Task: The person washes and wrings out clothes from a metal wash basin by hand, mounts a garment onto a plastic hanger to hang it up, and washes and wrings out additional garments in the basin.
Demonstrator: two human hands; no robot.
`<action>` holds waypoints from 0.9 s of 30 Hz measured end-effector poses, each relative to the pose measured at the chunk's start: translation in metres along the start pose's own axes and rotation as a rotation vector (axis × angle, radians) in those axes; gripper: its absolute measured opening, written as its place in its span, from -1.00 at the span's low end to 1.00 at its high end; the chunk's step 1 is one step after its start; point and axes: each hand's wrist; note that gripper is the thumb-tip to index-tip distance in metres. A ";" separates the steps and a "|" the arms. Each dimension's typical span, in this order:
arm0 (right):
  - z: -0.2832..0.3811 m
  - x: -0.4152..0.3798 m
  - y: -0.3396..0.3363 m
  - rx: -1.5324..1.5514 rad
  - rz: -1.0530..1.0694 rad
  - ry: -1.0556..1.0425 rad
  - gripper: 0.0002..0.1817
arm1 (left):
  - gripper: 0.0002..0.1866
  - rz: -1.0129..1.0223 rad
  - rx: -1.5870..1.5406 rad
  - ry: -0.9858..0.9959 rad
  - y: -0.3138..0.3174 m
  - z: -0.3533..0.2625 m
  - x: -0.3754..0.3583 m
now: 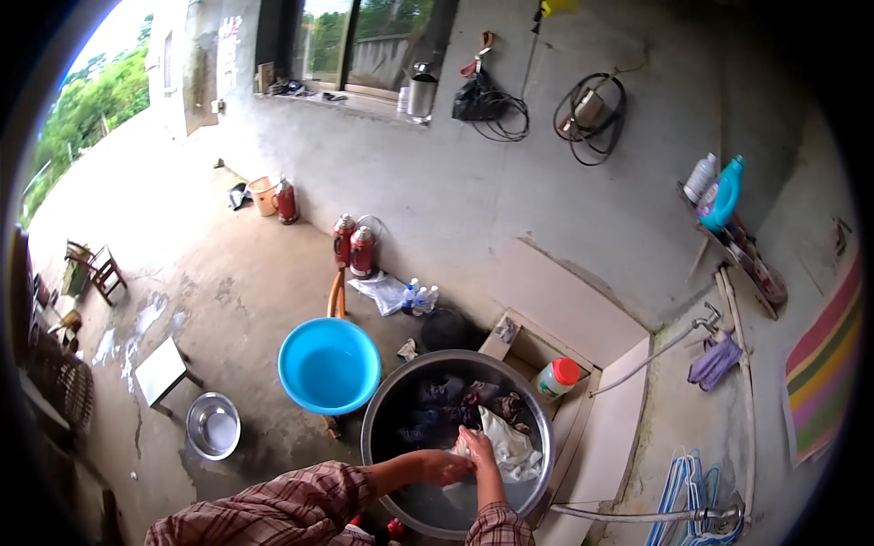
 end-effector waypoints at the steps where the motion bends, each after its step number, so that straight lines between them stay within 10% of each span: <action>1: -0.006 0.005 -0.002 -0.120 -0.071 -0.016 -0.68 | -0.78 0.066 0.265 0.112 -0.006 0.003 0.001; 6: -0.037 0.031 -0.018 -1.731 0.117 -0.560 -0.67 | -0.71 -0.535 1.355 -0.236 0.048 -0.009 -0.005; 10: -0.053 0.018 0.000 -1.296 -0.426 -0.155 -0.57 | -0.69 -0.977 1.701 -0.420 0.073 0.003 -0.012; 15: -0.018 -0.029 0.041 0.067 -0.146 0.271 -0.34 | -0.59 -1.100 1.356 -0.447 0.073 -0.011 -0.039; 21: -0.007 -0.033 0.010 0.423 0.205 0.213 -0.13 | -0.71 0.065 -0.620 0.302 0.034 -0.005 -0.029; 23: 0.001 -0.050 0.038 0.701 0.423 0.126 -0.07 | -0.69 -0.242 -0.843 0.331 0.111 -0.045 -0.047; 27: 0.028 -0.076 0.094 0.855 0.588 -0.307 -0.22 | -0.68 0.307 -0.888 0.553 0.112 -0.045 -0.028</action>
Point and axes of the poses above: each hand's wrist, its own x-axis towards the middle knuckle, its own y-axis out of the palm, z = x × y, and after that the axes turned 15 degrees about x, right-handed
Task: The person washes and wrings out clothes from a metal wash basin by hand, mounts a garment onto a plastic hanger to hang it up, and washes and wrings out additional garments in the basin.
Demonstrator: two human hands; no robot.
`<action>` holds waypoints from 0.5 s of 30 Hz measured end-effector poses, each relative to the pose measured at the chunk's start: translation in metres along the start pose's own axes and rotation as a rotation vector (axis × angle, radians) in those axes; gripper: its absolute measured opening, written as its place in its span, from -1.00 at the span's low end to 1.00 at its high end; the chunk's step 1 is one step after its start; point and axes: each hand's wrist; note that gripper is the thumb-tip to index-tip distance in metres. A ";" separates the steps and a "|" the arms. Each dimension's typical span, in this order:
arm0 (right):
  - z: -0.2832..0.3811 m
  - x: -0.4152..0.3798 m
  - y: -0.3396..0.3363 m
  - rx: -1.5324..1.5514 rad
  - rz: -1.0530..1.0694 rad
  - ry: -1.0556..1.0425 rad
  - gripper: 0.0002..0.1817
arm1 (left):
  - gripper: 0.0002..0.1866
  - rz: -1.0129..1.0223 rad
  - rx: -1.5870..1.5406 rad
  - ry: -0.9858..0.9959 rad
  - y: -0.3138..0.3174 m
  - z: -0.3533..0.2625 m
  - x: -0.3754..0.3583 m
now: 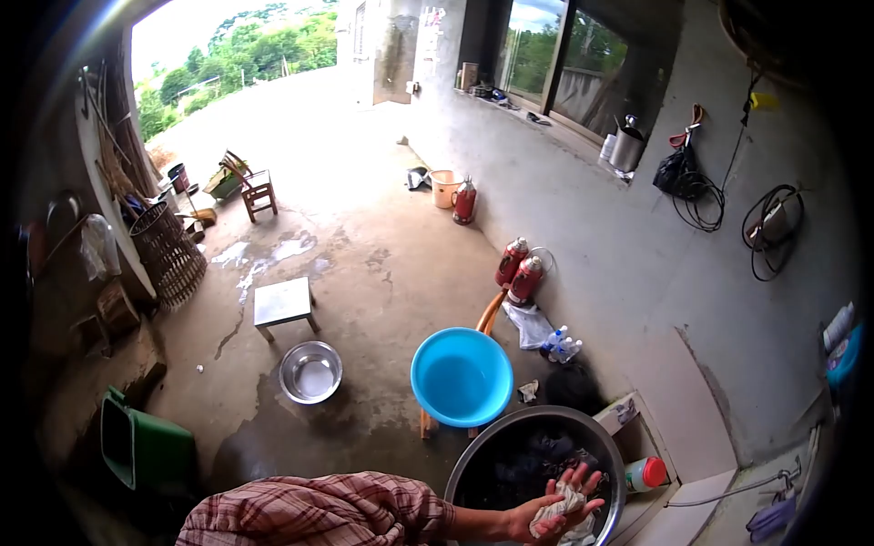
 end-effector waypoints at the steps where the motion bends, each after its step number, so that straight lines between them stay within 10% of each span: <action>1: -0.001 0.003 -0.005 0.011 -0.095 -0.164 -0.28 | -0.69 -0.081 0.021 -0.004 0.038 -0.006 -0.013; 7: 0.014 0.036 -0.005 -0.568 -0.306 0.235 -0.54 | -0.65 -0.272 0.542 -0.117 0.022 -0.042 -0.017; 15: -0.017 0.060 -0.128 -1.511 -0.449 0.227 -0.84 | -0.59 -0.968 2.264 -0.245 -0.017 -0.048 -0.046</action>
Point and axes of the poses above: each hand's wrist, its own x-axis towards the middle knuckle, its own y-axis out of the palm, z = x × y, and after that the axes turned 15 degrees about x, right-handed
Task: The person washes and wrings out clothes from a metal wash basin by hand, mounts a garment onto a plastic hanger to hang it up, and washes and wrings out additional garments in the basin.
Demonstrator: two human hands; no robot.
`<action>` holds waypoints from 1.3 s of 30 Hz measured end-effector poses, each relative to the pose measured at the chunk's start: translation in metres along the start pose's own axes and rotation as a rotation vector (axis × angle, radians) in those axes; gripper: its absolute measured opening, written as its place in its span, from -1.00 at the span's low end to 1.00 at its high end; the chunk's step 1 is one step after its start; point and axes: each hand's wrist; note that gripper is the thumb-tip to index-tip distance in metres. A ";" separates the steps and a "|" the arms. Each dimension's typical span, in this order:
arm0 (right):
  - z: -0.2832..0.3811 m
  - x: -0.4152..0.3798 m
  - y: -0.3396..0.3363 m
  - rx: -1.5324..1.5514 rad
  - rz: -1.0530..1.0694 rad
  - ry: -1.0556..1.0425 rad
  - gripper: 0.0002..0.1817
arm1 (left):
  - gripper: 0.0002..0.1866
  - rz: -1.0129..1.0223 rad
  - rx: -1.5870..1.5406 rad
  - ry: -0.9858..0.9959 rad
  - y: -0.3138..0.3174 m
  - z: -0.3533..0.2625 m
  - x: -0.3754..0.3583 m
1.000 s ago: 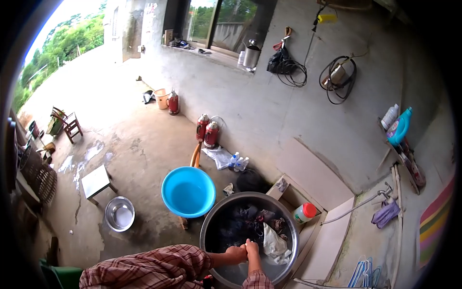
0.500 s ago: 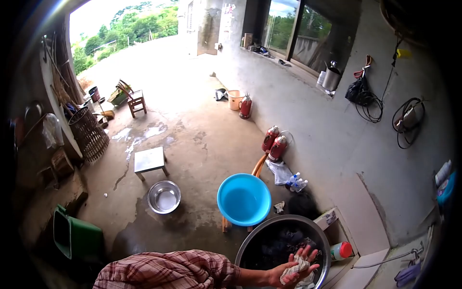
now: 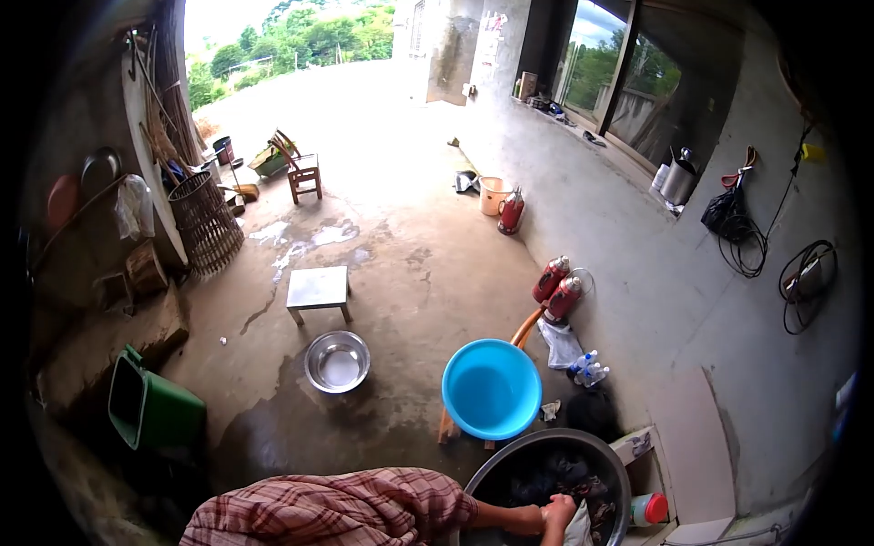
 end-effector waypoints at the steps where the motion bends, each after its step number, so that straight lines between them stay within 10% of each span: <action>1: -0.010 -0.001 0.005 -0.063 -0.034 0.056 -0.87 | -0.58 -0.018 0.061 -0.061 0.004 0.005 -0.006; 4: -0.068 0.005 0.018 -0.691 -0.287 -0.385 -0.82 | -0.58 -0.178 -0.153 -0.289 0.043 0.028 -0.004; 7: -0.042 -0.009 0.024 0.003 0.151 0.219 -0.65 | -0.57 -0.115 0.179 -0.071 0.002 0.020 -0.047; 13: 0.049 -0.042 0.006 0.767 0.298 0.498 -0.01 | -0.57 0.354 -1.025 -0.058 -0.005 0.036 -0.018; 16: 0.054 -0.041 -0.016 0.916 0.556 0.315 -0.03 | -0.55 1.002 -1.739 -0.051 -0.033 0.015 -0.037; 21: 0.150 -0.087 0.013 1.207 1.013 -0.339 -0.18 | -0.54 0.853 -2.161 -0.044 -0.047 -0.083 -0.078; 24: 0.164 -0.089 0.009 1.579 1.243 -0.558 -0.35 | -0.51 1.184 -2.377 0.052 -0.058 -0.085 -0.088; 26: 0.153 -0.084 0.005 1.784 1.351 -0.454 -0.41 | -0.55 1.144 -2.376 0.052 -0.083 -0.093 -0.091; 29: 0.129 -0.089 -0.001 1.886 0.841 -0.305 -0.54 | -0.62 1.057 -2.333 0.183 -0.086 -0.090 -0.075; 32: 0.104 -0.066 -0.015 1.547 0.834 -0.127 -0.58 | -0.71 0.924 -2.187 0.203 -0.049 -0.075 -0.045; 35: 0.117 -0.075 -0.010 1.274 0.595 0.140 -0.65 | -0.61 1.133 -1.517 0.077 -0.021 -0.015 0.009; 39: 0.112 -0.072 0.000 0.943 0.318 0.393 -0.80 | -0.65 0.618 -0.948 0.194 -0.008 0.001 0.004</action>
Point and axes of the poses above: each hand's wrist, its own x-axis towards the middle knuckle, its own y-axis out of the palm, z = x × y, and after that the axes turned 15 degrees about x, right-handed
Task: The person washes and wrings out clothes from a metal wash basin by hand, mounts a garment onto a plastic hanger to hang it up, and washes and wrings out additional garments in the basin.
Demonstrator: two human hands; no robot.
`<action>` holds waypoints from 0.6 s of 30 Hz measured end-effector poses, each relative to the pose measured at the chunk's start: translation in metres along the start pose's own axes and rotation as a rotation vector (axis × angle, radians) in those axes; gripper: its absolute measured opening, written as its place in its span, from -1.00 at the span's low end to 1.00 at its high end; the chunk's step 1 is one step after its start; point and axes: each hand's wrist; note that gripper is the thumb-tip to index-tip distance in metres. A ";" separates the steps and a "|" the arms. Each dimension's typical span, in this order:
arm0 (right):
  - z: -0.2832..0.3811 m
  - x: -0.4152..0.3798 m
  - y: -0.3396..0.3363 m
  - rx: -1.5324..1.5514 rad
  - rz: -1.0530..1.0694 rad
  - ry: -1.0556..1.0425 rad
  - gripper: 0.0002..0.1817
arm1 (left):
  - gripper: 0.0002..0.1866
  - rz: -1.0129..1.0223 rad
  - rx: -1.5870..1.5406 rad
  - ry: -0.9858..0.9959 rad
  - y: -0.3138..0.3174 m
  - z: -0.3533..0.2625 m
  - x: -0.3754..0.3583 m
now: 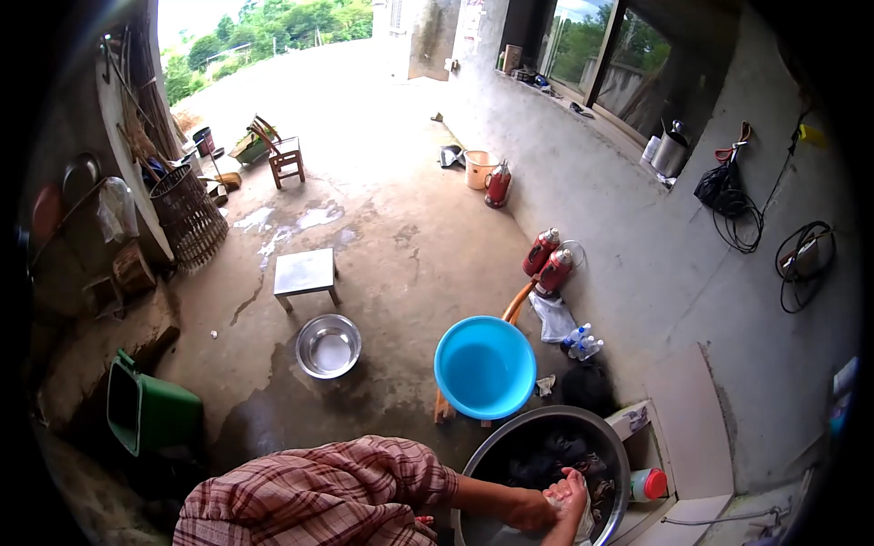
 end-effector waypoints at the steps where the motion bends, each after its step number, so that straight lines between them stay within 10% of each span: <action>1: -0.003 0.008 -0.006 -0.099 -0.027 -0.012 -0.81 | -0.66 -0.111 0.192 0.012 0.001 -0.001 -0.002; 7: -0.049 0.054 -0.042 -0.642 -0.333 -0.271 -0.82 | -0.66 -0.564 0.848 -0.072 0.009 0.001 -0.035; 11: -0.069 0.073 -0.061 -0.663 -0.611 -0.487 -0.79 | -0.60 -0.811 0.756 -0.301 0.010 0.010 -0.044; 18: -0.059 0.085 -0.099 -0.499 -0.380 -0.208 -0.56 | -0.62 -0.770 0.819 -0.258 0.001 0.015 -0.046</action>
Point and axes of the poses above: each hand's wrist, its own x-axis towards the middle knuckle, its own y-axis out of the palm, z = x × y, and after that the axes turned 15 degrees about x, right-handed
